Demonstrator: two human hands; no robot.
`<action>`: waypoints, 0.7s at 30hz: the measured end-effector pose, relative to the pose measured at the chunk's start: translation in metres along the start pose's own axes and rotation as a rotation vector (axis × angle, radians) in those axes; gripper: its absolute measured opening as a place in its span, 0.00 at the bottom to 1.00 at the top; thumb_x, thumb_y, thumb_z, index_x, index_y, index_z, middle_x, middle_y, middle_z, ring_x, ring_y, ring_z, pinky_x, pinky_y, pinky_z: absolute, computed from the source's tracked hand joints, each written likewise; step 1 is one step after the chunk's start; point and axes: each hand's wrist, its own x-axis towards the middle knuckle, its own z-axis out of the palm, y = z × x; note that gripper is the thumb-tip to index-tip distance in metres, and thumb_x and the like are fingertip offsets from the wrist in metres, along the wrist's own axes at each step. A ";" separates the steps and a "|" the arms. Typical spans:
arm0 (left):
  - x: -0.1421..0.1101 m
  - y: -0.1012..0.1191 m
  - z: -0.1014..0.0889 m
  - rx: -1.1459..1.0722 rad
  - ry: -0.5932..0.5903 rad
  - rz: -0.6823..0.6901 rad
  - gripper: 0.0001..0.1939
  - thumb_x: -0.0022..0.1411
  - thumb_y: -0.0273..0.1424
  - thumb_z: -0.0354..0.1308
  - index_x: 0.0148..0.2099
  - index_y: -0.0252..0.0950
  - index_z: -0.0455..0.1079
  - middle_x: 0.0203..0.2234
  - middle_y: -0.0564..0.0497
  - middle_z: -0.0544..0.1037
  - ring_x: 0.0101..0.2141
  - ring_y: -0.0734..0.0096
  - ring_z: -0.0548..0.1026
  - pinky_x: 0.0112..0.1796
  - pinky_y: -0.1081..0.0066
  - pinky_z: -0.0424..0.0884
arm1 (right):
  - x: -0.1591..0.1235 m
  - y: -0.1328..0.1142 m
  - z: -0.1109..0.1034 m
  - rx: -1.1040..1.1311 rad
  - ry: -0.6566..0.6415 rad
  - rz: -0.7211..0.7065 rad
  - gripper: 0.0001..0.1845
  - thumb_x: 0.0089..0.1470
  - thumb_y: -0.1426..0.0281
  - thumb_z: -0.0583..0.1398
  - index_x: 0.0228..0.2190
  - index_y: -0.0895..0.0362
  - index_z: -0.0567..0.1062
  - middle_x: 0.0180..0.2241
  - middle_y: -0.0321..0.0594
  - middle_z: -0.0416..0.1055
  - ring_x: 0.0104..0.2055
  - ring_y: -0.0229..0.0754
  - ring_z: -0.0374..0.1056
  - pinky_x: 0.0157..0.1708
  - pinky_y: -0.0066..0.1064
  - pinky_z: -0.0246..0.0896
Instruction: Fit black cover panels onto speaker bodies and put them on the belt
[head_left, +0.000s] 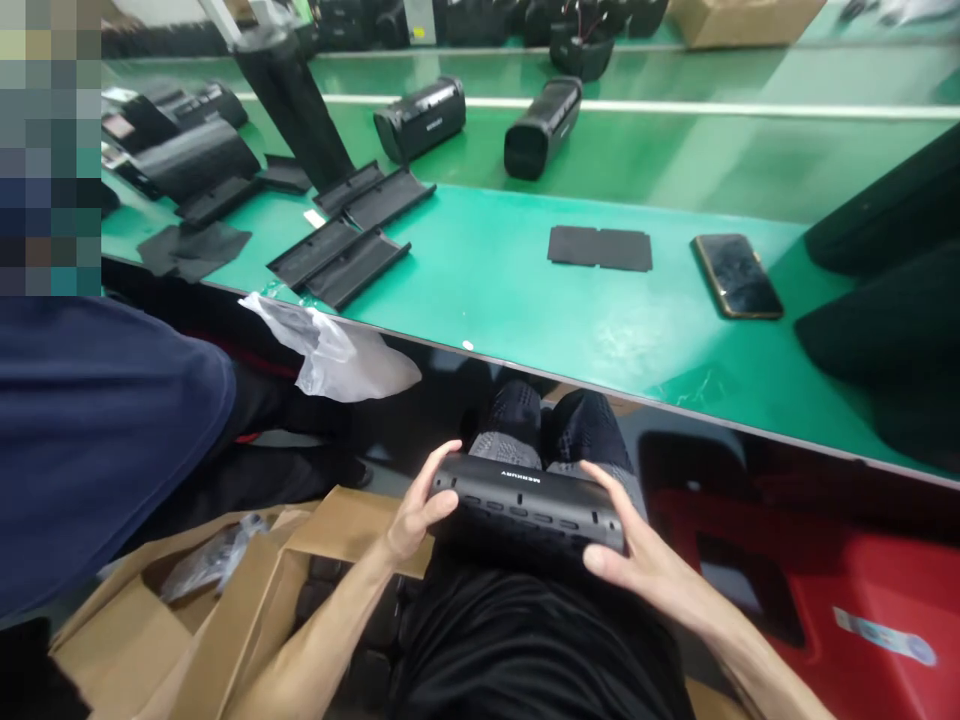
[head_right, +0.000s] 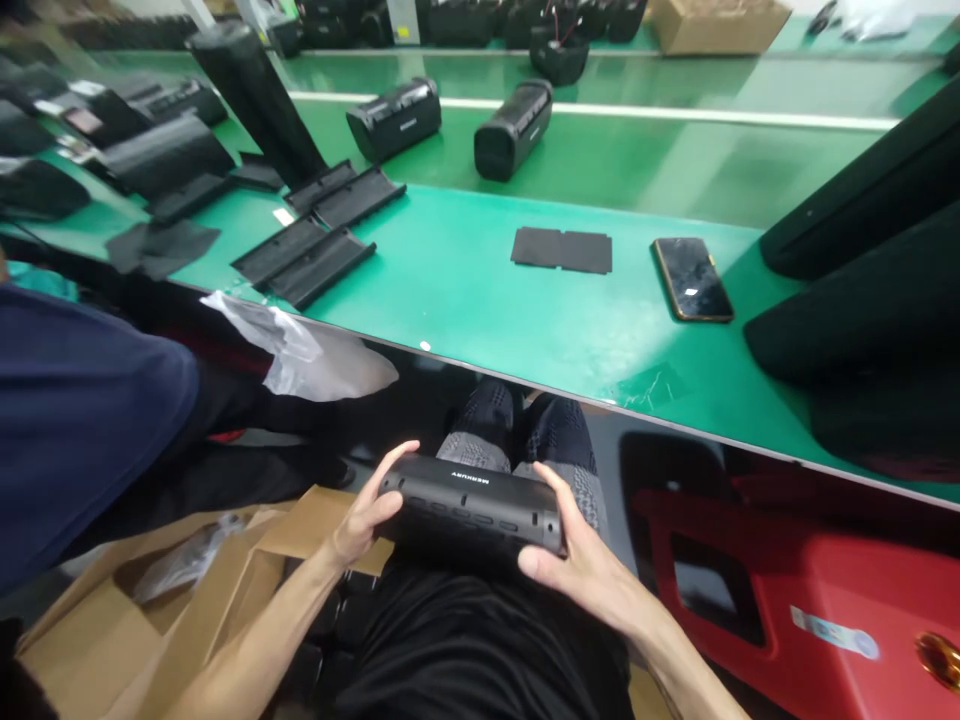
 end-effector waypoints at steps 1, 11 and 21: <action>-0.003 0.006 0.000 0.022 0.022 0.043 0.44 0.59 0.51 0.66 0.71 0.39 0.59 0.63 0.41 0.70 0.62 0.41 0.69 0.64 0.51 0.60 | -0.004 -0.010 0.000 -0.040 0.001 -0.020 0.55 0.55 0.44 0.65 0.72 0.49 0.48 0.70 0.54 0.57 0.70 0.62 0.57 0.68 0.55 0.50; 0.017 0.098 0.007 0.008 -0.017 0.207 0.55 0.58 0.52 0.68 0.78 0.43 0.44 0.67 0.41 0.68 0.68 0.35 0.62 0.68 0.43 0.56 | 0.005 -0.113 -0.036 -0.169 0.122 -0.024 0.55 0.53 0.42 0.63 0.72 0.48 0.50 0.66 0.54 0.64 0.63 0.66 0.67 0.59 0.55 0.67; 0.105 0.194 -0.010 0.071 0.091 0.105 0.62 0.50 0.53 0.73 0.78 0.46 0.46 0.70 0.45 0.64 0.69 0.26 0.57 0.64 0.38 0.63 | 0.087 -0.162 -0.093 -0.013 0.037 0.122 0.66 0.41 0.48 0.72 0.73 0.39 0.46 0.59 0.48 0.73 0.54 0.66 0.74 0.51 0.51 0.74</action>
